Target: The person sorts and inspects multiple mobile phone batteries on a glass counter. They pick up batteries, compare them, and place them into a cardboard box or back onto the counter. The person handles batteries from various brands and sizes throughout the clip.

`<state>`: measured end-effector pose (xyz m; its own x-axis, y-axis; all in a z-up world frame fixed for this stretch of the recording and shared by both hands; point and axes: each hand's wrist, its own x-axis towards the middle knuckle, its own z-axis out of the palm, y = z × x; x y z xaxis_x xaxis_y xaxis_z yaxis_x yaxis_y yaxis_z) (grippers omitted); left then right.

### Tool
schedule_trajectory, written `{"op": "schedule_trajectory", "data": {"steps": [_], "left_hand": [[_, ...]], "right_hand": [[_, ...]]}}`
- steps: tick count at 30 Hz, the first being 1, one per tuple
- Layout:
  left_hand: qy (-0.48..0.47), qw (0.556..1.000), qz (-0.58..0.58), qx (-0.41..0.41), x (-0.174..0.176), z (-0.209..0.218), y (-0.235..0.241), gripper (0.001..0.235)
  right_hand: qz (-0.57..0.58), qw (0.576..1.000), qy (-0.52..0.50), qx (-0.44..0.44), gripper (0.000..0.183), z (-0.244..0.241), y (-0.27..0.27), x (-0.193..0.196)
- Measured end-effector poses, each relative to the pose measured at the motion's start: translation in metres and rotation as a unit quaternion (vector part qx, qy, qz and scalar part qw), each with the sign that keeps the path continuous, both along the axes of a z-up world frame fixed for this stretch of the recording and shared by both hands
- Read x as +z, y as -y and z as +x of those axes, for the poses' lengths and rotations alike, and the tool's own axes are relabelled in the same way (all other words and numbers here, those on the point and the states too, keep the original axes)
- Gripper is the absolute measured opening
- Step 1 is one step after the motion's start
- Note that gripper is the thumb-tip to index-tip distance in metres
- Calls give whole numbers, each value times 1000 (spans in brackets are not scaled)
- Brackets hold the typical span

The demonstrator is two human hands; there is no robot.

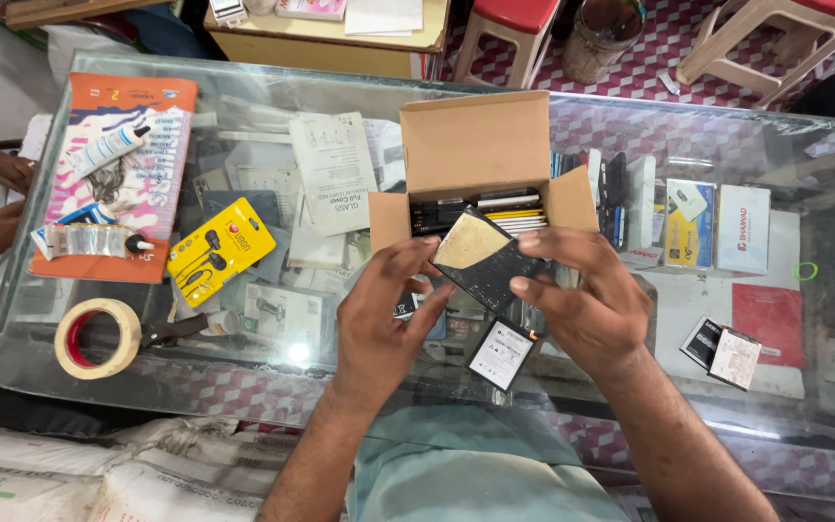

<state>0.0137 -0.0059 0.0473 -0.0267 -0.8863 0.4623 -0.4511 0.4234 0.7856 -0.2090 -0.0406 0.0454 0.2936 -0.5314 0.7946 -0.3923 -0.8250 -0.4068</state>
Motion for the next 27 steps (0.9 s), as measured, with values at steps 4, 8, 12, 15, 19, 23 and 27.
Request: {"op": "schedule_trajectory", "data": {"steps": [4,8,12,15,19,23,27], "left_hand": [[94,991,-96,15,11,-4,-6,45],[77,995,-59,11,9,-7,-4,32],[67,997,-46,-5,3,-7,-1,31],[112,992,-31,48,-4,0,5,32],[220,970,-11,100,-12,19,12,31],[296,953,18,65,-23,19,9,30],[324,945,-9,40,-31,10,4,37]], "right_hand": [[-14,1000,-15,-5,19,0,-10,7],[93,993,63,21,23,-2,-10,1],[125,991,33,-20,20,-4,-6,-6],[145,986,1,-81,13,0,2,-10],[211,974,26,-81,14,5,26,-13],[199,977,-26,-71,16,15,41,-18],[181,981,-34,-53,16,23,44,-20]]}}
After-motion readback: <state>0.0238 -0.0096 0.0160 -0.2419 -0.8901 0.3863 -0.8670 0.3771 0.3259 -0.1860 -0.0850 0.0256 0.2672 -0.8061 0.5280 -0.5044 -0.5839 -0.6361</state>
